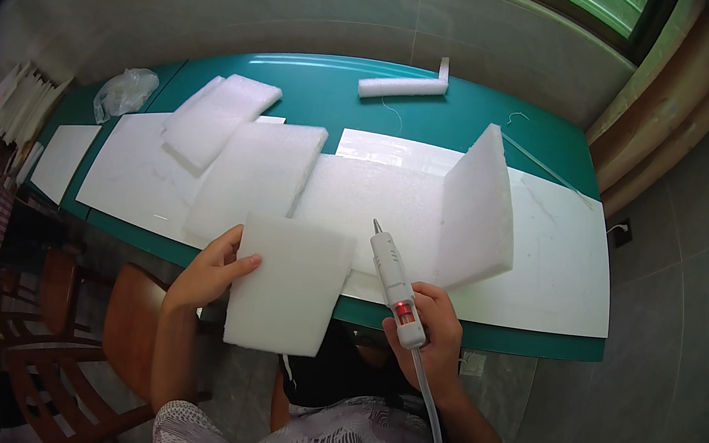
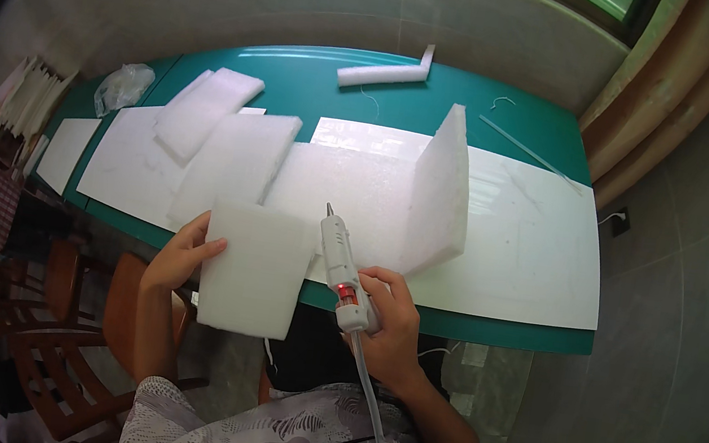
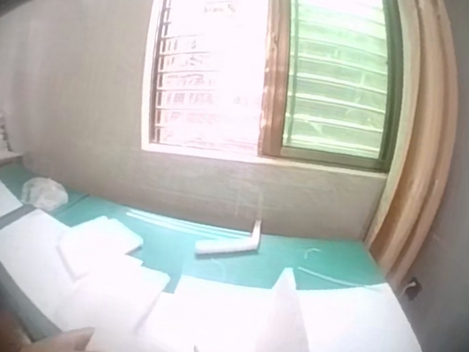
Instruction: The person positions and holds foam panels together by hand while hot glue is applied with a glue gun to join the pieces.
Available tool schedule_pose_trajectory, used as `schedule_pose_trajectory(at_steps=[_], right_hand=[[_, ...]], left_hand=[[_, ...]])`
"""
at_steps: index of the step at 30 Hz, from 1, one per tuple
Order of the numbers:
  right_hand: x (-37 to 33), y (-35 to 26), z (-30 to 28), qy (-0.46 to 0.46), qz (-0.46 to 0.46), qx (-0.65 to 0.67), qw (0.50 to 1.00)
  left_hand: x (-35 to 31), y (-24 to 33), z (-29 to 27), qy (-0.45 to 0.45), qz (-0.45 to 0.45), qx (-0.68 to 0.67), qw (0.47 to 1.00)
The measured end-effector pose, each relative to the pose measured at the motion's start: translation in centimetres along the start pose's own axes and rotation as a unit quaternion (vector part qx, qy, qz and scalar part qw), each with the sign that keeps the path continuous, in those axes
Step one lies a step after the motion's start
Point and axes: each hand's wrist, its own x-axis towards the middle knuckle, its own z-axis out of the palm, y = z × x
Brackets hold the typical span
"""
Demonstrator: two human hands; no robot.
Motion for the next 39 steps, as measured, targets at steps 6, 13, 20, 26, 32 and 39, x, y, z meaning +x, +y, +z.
schedule_pose_trajectory(at_steps=[6, 13, 20, 26, 32, 39], right_hand=[[0.0, -0.3, -0.1, -0.011, 0.000, 0.007, 1.000], [-0.2, -0.2, -0.1, -0.014, 0.004, 0.015, 1.000], [-0.3, -0.4, 0.0, -0.010, -0.002, 0.011, 1.000], [-0.3, -0.5, -0.3, -0.001, -0.009, 0.001, 1.000], [-0.4, -0.3, -0.6, 0.000, 0.030, 0.015, 0.999], [-0.1, -0.3, -0.6, 0.007, -0.005, -0.012, 1.000]], left_hand=[[-0.4, -0.8, 0.2, 0.024, 0.012, 0.043, 0.999], [0.3, -1.3, 0.8, 0.006, -0.004, 0.025, 1.000], [2.4, -1.4, 0.8, -0.029, -0.004, 0.016, 0.999], [6.8, -1.4, 0.0, -0.085, 0.010, -0.002, 0.996], [9.3, 0.3, 0.0, -0.115, 0.008, 0.021, 0.993], [12.8, -0.7, -0.8, -0.096, 0.000, 0.057, 0.994]])
